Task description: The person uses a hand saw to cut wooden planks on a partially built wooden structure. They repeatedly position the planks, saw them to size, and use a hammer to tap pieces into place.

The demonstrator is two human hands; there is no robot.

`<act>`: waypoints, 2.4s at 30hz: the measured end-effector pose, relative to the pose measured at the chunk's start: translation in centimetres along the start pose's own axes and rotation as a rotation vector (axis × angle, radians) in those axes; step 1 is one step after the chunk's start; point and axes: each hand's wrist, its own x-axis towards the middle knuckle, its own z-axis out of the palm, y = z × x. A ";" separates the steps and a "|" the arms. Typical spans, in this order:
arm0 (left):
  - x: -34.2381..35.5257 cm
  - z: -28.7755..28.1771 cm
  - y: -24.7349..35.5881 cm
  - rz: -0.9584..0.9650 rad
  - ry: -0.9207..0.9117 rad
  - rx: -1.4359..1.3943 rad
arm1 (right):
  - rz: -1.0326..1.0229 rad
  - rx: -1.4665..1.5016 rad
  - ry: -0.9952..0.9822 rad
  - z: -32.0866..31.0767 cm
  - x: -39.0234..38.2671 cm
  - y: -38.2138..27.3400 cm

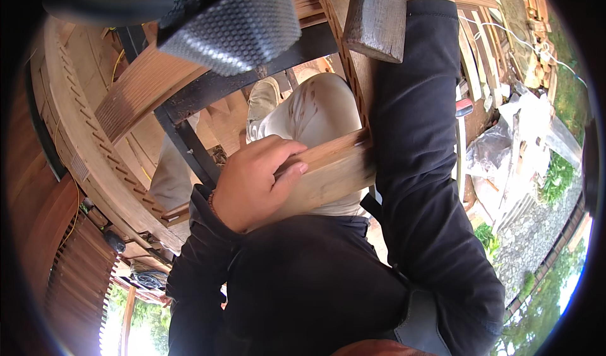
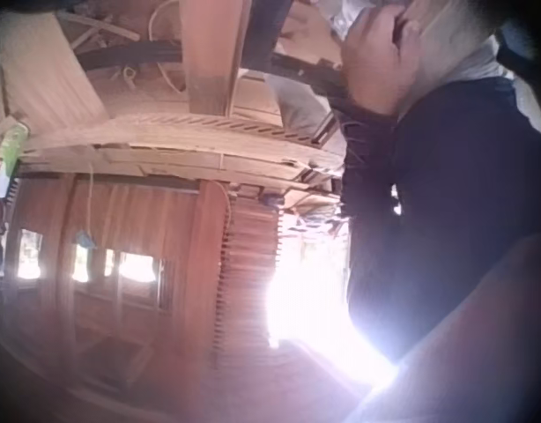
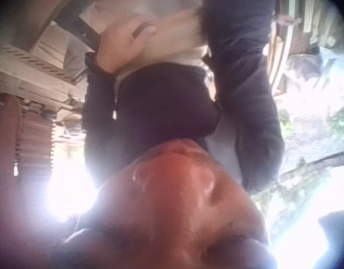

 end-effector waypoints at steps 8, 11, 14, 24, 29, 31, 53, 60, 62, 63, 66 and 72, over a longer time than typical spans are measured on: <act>3.7 2.1 0.8 0.115 -0.047 0.110 | 0.047 -0.034 0.093 1.1 -0.8 0.1; 4.1 2.8 0.3 0.137 -0.020 0.063 | 0.090 -0.022 0.140 1.4 -1.5 -0.1; 4.1 2.8 0.3 0.110 0.010 0.098 | 0.174 0.040 0.144 2.5 -1.2 1.3; 9.1 -12.2 -3.4 0.213 0.903 0.459 | 0.154 0.128 0.147 2.8 -1.3 1.1; 14.8 -21.0 -6.7 0.216 1.269 0.920 | 0.230 0.114 0.034 4.8 -1.7 0.7; 16.7 -21.2 -6.8 0.216 1.278 0.986 | 0.239 0.016 0.075 4.3 -1.2 1.2; 26.6 -22.5 -3.1 0.550 1.066 0.732 | 0.313 0.052 0.002 5.2 -0.2 0.1; 26.6 -22.2 -2.6 0.479 1.059 0.726 | 0.323 0.080 -0.070 5.6 -0.7 0.0; 26.8 -22.4 -3.1 0.465 1.095 0.736 | 0.350 -0.060 -0.097 6.5 -1.9 -1.0; 26.7 -22.5 -3.3 0.460 1.110 0.744 | 0.360 -0.001 -0.099 6.5 -2.1 -0.8; 26.7 -22.5 -3.3 0.458 1.102 0.751 | 0.329 -0.003 -0.055 6.8 -1.4 -1.1; 26.0 -22.4 -3.0 0.429 1.025 0.730 | 0.251 0.070 0.143 6.9 1.1 0.3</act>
